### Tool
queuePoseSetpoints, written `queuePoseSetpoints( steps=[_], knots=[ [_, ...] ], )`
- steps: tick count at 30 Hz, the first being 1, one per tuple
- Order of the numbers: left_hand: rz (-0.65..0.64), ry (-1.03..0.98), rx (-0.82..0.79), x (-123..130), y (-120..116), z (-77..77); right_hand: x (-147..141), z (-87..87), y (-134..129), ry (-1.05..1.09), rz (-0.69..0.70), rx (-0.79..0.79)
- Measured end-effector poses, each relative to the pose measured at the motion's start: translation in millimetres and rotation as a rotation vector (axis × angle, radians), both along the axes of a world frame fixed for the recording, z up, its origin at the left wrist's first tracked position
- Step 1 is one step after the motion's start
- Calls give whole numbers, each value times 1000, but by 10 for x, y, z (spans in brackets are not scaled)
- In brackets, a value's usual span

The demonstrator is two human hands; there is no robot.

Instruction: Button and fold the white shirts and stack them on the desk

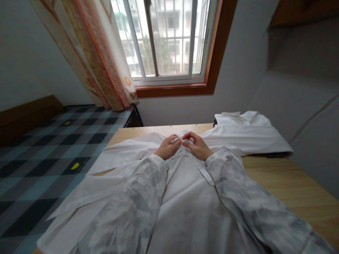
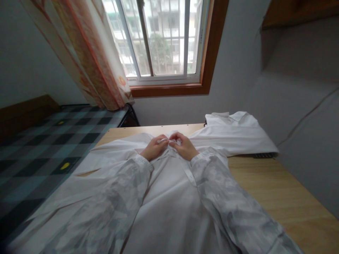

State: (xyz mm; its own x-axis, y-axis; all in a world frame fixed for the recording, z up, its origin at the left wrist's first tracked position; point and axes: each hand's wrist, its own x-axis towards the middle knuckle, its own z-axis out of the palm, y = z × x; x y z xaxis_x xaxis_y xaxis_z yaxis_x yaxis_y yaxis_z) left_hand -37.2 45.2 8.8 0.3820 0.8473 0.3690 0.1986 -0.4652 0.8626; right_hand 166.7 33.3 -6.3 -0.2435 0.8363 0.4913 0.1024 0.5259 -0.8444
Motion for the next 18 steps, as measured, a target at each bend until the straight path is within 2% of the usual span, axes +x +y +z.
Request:
queuePoseSetpoints(
  steps=[3,7,13,18],
  knots=[
    [3,-74,-55,4,49,-31,-27,-6,-30,7,-63,82],
    [72,-212,-126,6,103,-61,-29,61,-54,-8,-172,164],
    [164,-292,-192,-5,138,-71,30,248,-207,-211,-365,378],
    [164,-332,-301,13,147,-94,129,287,-541,-498,-252,329]
  ],
)
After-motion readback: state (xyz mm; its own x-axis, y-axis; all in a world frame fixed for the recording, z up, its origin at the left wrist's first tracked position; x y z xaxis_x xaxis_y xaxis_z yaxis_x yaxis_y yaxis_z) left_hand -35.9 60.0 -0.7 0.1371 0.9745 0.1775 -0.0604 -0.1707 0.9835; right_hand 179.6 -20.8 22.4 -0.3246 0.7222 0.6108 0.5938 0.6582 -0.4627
